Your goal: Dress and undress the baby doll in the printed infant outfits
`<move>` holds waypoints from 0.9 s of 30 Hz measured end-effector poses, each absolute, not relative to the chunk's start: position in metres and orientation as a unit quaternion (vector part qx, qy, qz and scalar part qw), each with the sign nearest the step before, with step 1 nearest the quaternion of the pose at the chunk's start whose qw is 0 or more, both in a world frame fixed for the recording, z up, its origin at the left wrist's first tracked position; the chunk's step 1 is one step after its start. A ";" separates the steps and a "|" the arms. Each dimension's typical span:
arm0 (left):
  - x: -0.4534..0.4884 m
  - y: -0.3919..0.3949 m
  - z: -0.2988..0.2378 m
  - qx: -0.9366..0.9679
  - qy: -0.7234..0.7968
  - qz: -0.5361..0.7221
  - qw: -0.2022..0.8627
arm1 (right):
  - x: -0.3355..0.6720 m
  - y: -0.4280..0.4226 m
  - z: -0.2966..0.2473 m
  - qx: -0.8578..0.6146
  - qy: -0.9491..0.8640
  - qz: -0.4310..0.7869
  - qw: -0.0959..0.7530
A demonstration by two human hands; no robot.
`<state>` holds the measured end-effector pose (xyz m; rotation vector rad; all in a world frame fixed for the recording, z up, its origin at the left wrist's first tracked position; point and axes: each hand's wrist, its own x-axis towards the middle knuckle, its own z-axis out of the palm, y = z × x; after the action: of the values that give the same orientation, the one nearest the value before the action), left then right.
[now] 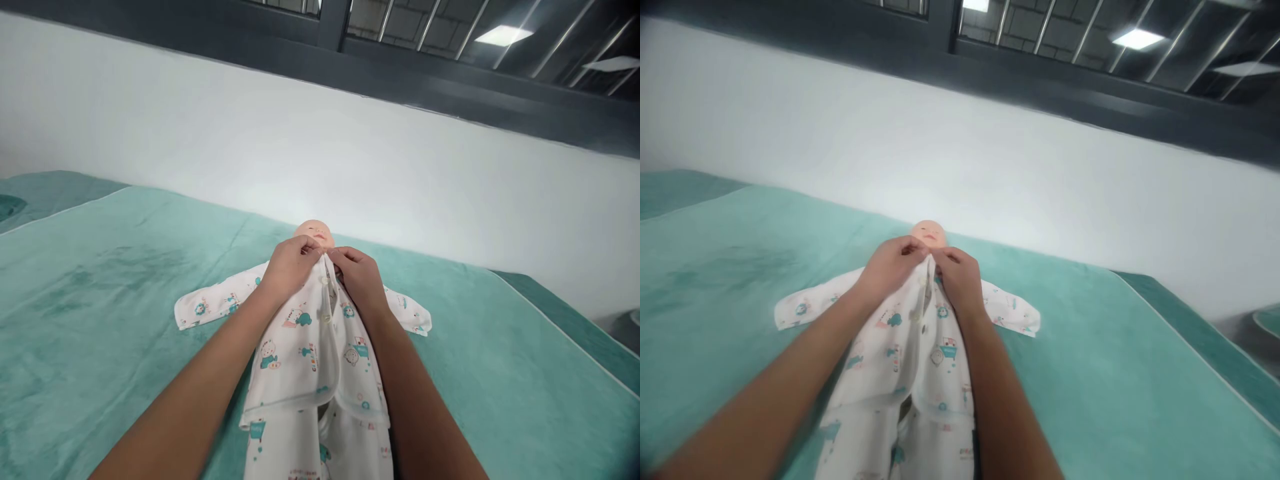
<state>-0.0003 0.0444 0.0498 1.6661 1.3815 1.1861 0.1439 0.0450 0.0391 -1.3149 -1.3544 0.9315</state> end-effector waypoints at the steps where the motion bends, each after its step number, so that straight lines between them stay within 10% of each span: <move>1: -0.001 0.044 0.050 0.619 0.520 0.469 0.356 | 0.143 0.044 0.040 -0.542 -0.558 0.384 0.497; 27: -0.007 0.045 0.042 0.513 0.413 0.514 0.550 | 0.143 0.037 0.040 -0.530 -0.557 0.381 0.513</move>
<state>-0.0073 0.0447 0.0420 1.2143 0.9765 1.2158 0.1432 0.0367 0.0403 -1.2752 -1.3397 0.9163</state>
